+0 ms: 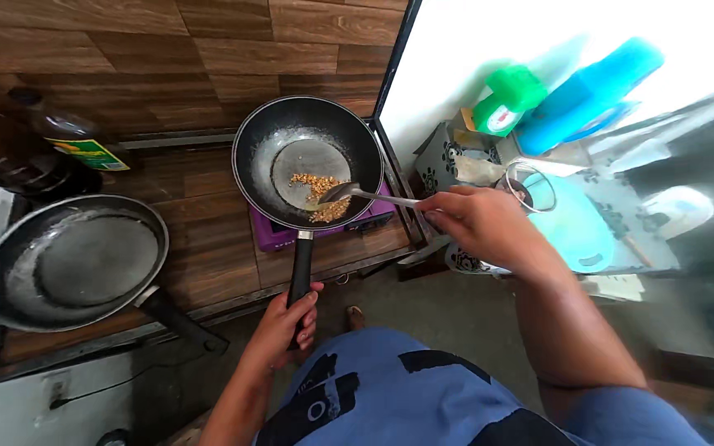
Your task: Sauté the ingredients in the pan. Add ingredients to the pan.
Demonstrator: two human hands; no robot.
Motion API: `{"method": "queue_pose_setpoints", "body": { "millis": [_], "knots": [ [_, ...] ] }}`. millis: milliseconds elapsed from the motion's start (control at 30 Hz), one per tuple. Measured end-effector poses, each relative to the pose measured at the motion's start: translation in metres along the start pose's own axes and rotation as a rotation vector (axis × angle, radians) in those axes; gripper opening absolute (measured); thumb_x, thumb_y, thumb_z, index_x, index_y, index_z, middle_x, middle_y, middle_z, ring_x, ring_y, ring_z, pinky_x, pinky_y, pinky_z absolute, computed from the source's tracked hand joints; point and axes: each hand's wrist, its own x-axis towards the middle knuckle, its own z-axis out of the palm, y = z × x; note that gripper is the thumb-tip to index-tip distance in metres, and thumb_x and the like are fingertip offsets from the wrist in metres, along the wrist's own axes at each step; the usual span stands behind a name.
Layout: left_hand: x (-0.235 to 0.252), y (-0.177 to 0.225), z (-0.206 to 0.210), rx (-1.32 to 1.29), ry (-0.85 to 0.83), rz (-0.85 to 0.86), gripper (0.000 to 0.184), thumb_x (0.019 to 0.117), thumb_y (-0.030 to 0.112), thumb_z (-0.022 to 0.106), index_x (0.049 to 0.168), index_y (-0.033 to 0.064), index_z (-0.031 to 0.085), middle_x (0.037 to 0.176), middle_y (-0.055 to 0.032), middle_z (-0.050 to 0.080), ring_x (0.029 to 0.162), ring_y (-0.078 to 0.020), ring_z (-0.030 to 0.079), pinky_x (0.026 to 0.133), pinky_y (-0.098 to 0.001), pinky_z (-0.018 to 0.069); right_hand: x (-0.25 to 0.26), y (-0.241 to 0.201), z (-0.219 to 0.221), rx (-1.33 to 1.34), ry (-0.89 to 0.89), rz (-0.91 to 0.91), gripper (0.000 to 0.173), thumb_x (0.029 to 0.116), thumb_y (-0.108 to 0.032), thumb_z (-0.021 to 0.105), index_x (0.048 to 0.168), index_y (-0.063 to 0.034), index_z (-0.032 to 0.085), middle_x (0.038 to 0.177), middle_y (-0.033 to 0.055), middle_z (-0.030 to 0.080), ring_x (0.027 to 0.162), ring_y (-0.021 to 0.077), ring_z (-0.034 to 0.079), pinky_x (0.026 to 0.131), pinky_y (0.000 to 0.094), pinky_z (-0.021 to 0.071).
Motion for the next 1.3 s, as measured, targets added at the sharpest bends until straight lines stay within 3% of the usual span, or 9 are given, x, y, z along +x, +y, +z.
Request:
{"method": "queue_pose_setpoints", "body": {
  "millis": [100,200,433,600,700,867,1067,1233,1300],
  "knots": [
    [-0.007,0.017,0.008,-0.050,0.010,-0.030,0.024,0.1066,0.015,0.044,0.126,0.0061,0.055,0.060,0.0052,0.047,0.041,-0.0030,0.046,0.039,-0.0179,0.0448,-0.007,0.000,-0.015,-0.040,-0.022,0.049,0.021,0.0981,-0.024,0.061,0.108,-0.0190,0.079,0.083,0.0051,0.070,0.072,0.0272,0.068,0.059,0.0533,0.0514],
    [-0.009,0.027,0.017,-0.076,0.038,-0.057,0.023,0.1091,0.017,0.041,0.123,0.0061,0.056,0.061,0.0046,0.047,0.041,-0.0026,0.045,0.037,-0.0173,0.0441,0.010,-0.003,0.008,-0.055,-0.093,0.123,0.017,0.1007,-0.023,0.063,0.109,-0.0176,0.078,0.090,0.0112,0.073,0.081,0.0350,0.071,0.065,0.0599,0.0531],
    [-0.007,0.025,0.020,-0.079,0.035,-0.039,0.026,0.1092,0.016,0.038,0.125,0.0056,0.056,0.059,0.0052,0.048,0.040,-0.0019,0.046,0.038,-0.0170,0.0447,0.008,-0.012,-0.006,-0.134,-0.059,0.175,0.016,0.0997,-0.022,0.064,0.105,-0.0201,0.079,0.087,0.0099,0.072,0.078,0.0334,0.070,0.060,0.0543,0.0514],
    [-0.007,0.022,0.023,-0.100,0.045,-0.019,0.030,0.1103,0.017,0.033,0.125,0.0051,0.057,0.061,0.0033,0.051,0.042,-0.0029,0.049,0.039,-0.0175,0.0465,0.053,-0.011,0.028,-0.093,-0.190,0.263,0.024,0.1057,-0.025,0.054,0.117,-0.0165,0.073,0.102,0.0181,0.071,0.092,0.0408,0.069,0.068,0.0592,0.0517],
    [-0.009,0.019,0.019,-0.135,0.053,0.002,0.037,0.1114,0.021,0.028,0.132,0.0046,0.054,0.073,-0.0025,0.061,0.050,-0.0079,0.059,0.045,-0.0224,0.0542,0.049,-0.013,0.012,-0.099,-0.178,0.253,0.025,0.1054,-0.024,0.054,0.119,-0.0182,0.074,0.104,0.0166,0.072,0.093,0.0393,0.070,0.069,0.0584,0.0524],
    [-0.016,0.010,0.007,-0.162,0.021,-0.009,0.043,0.1116,0.026,0.025,0.141,0.0074,0.050,0.091,-0.0098,0.070,0.063,-0.0164,0.070,0.053,-0.0306,0.0619,0.021,-0.018,-0.007,-0.163,-0.152,0.173,0.020,0.1018,-0.023,0.059,0.105,-0.0182,0.078,0.087,0.0119,0.070,0.079,0.0354,0.069,0.060,0.0549,0.0497],
    [-0.022,0.011,0.009,-0.140,-0.016,0.001,0.042,0.1112,0.026,0.027,0.127,0.0040,0.059,0.066,0.0013,0.056,0.042,-0.0027,0.048,0.038,-0.0167,0.0441,0.050,-0.023,0.032,-0.074,-0.124,0.207,0.025,0.1050,-0.023,0.054,0.118,-0.0193,0.075,0.103,0.0154,0.072,0.091,0.0380,0.070,0.068,0.0573,0.0529],
    [-0.021,0.020,0.007,-0.152,0.001,0.007,0.040,0.1117,0.026,0.027,0.125,0.0038,0.058,0.064,0.0022,0.054,0.041,-0.0016,0.046,0.036,-0.0152,0.0414,0.018,-0.039,-0.001,-0.144,-0.026,0.054,0.014,0.0977,-0.022,0.064,0.101,-0.0184,0.078,0.080,0.0087,0.068,0.070,0.0318,0.067,0.054,0.0519,0.0492],
    [-0.021,0.018,0.012,-0.167,0.001,0.002,0.040,0.1121,0.026,0.027,0.125,0.0036,0.058,0.064,0.0017,0.053,0.041,-0.0021,0.045,0.036,-0.0155,0.0414,0.027,-0.045,0.011,-0.144,-0.089,0.089,0.015,0.0985,-0.022,0.063,0.100,-0.0176,0.077,0.081,0.0106,0.069,0.072,0.0341,0.068,0.056,0.0542,0.0495]
  ]
}}
